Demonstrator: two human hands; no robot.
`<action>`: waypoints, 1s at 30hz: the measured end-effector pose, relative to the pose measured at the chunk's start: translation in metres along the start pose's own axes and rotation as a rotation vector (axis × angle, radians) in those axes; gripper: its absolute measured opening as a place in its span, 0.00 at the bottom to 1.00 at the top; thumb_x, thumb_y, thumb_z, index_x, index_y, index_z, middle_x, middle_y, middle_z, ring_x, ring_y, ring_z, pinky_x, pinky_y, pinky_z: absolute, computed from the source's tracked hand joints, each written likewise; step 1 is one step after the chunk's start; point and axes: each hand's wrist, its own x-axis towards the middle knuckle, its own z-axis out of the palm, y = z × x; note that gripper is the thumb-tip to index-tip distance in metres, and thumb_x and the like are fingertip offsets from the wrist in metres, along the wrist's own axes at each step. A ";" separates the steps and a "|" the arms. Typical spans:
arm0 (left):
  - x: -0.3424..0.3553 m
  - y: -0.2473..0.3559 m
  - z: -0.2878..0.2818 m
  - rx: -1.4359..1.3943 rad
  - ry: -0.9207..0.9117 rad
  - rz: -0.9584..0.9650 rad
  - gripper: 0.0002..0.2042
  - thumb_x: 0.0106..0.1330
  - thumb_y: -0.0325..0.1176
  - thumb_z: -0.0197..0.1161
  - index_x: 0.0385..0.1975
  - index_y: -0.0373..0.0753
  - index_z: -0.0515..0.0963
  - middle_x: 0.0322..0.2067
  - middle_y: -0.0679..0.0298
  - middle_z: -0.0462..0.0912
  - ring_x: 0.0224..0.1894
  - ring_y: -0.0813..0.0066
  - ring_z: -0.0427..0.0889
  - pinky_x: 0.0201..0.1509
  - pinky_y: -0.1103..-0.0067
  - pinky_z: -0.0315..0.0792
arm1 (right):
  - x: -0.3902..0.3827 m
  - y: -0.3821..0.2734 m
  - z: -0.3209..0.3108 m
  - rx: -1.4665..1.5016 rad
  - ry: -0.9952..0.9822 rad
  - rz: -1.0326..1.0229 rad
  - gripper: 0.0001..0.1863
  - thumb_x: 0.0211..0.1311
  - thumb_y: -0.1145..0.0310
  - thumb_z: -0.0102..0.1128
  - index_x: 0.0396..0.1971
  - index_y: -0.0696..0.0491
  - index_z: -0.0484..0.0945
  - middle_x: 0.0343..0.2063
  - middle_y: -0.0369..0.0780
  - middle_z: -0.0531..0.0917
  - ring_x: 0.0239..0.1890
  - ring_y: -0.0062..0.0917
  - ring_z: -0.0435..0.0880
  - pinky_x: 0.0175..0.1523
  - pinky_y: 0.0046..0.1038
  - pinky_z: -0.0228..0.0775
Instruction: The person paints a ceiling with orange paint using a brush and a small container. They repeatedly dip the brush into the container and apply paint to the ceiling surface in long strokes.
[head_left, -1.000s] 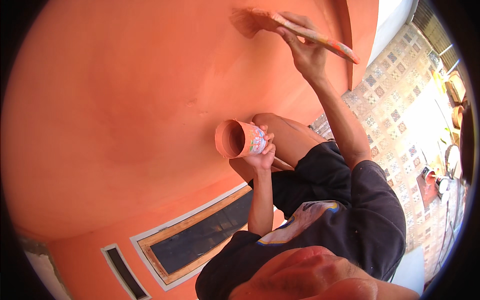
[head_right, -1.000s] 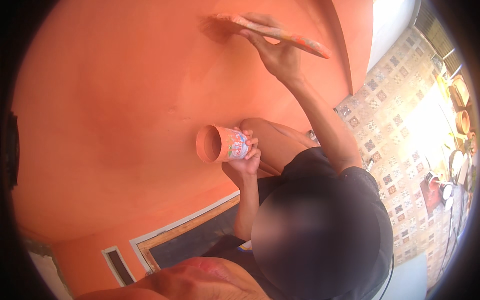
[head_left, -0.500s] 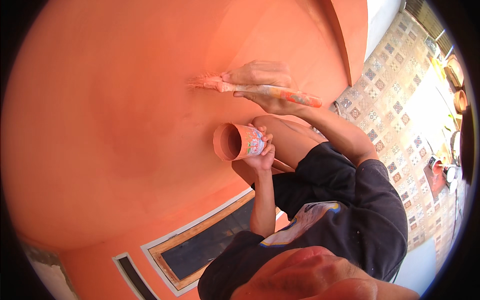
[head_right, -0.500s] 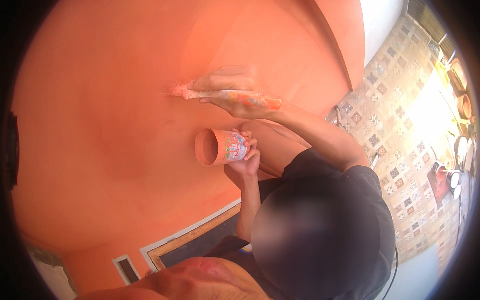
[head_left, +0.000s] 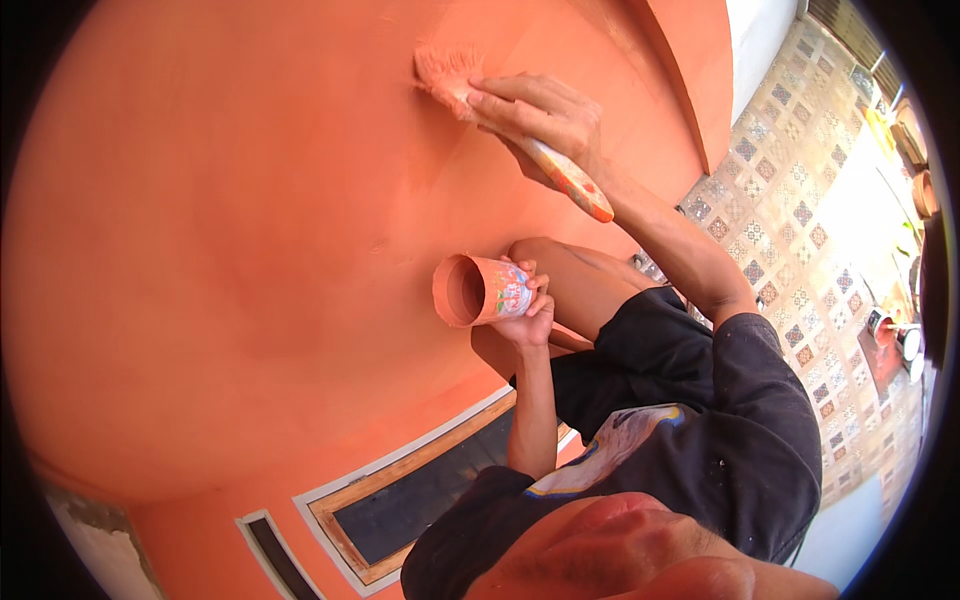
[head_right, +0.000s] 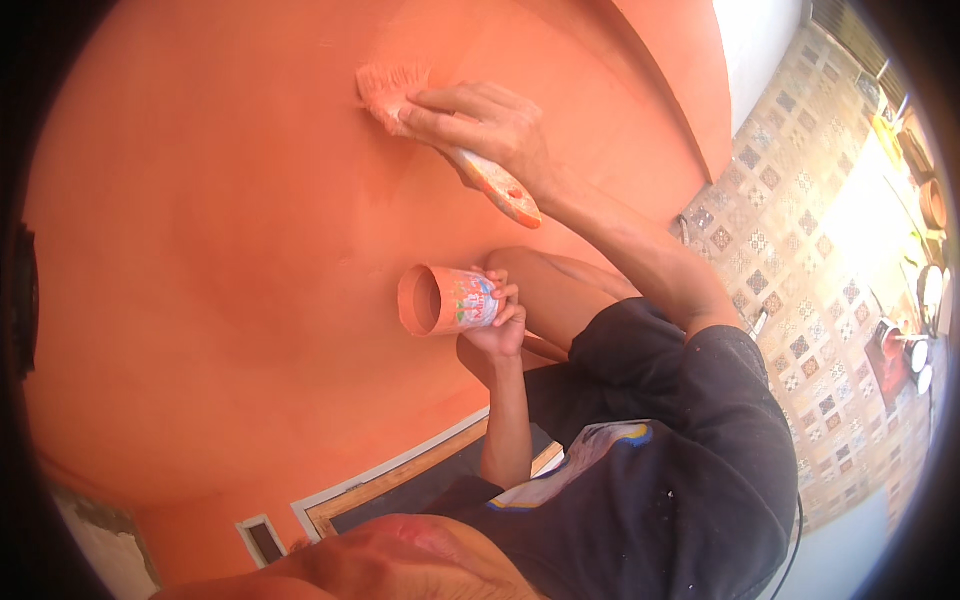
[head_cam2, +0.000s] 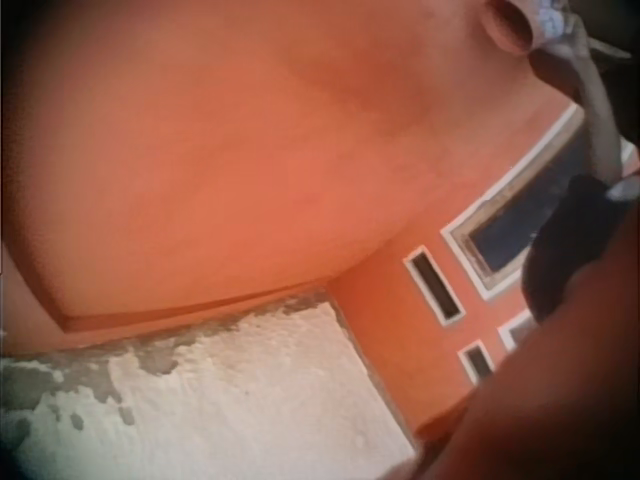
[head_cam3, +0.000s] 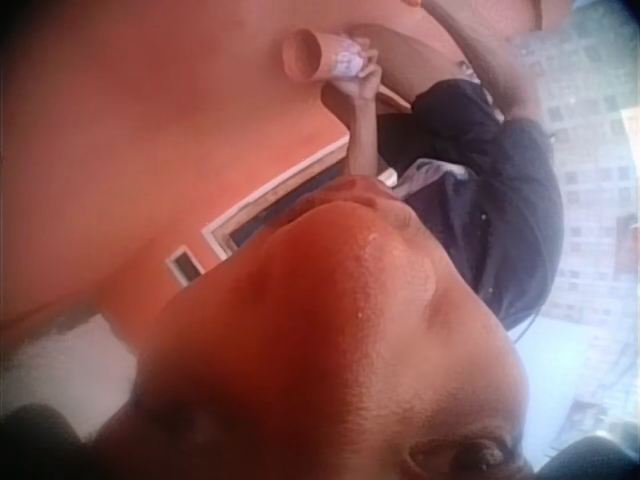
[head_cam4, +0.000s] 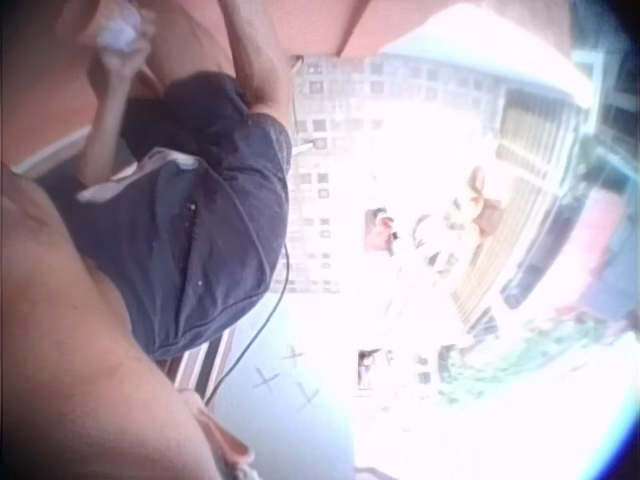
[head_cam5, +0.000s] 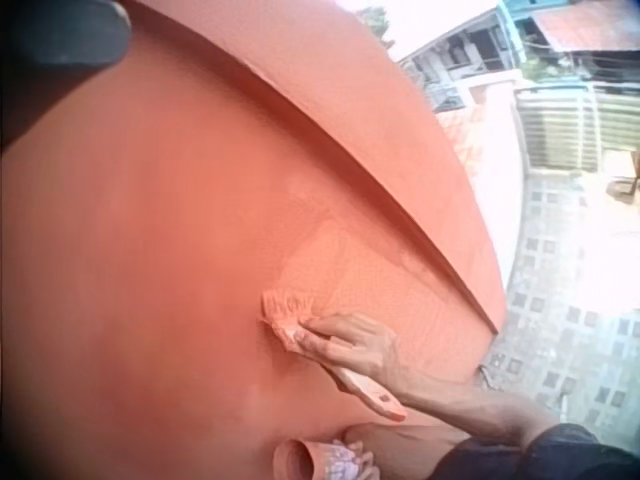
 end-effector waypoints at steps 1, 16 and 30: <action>0.000 0.000 0.000 0.002 0.004 0.000 0.29 0.70 0.52 0.60 0.66 0.43 0.74 0.57 0.52 0.72 0.51 0.56 0.74 0.31 0.76 0.80 | -0.009 -0.015 -0.001 0.138 -0.105 0.015 0.15 0.56 0.76 0.75 0.45 0.55 0.87 0.44 0.41 0.90 0.37 0.33 0.89 0.40 0.30 0.82; -0.001 0.002 -0.003 -0.002 0.004 -0.011 0.29 0.68 0.52 0.62 0.65 0.43 0.74 0.58 0.53 0.73 0.50 0.57 0.74 0.32 0.77 0.80 | 0.033 0.089 -0.045 -0.046 0.192 0.395 0.15 0.72 0.84 0.56 0.56 0.61 0.78 0.57 0.46 0.83 0.62 0.34 0.81 0.67 0.33 0.74; 0.001 0.002 0.003 -0.002 -0.022 -0.048 0.31 0.66 0.52 0.64 0.65 0.43 0.74 0.57 0.53 0.73 0.51 0.58 0.74 0.33 0.77 0.80 | 0.071 0.085 -0.041 0.464 0.293 0.200 0.15 0.71 0.83 0.59 0.55 0.60 0.81 0.53 0.44 0.86 0.54 0.29 0.85 0.60 0.27 0.79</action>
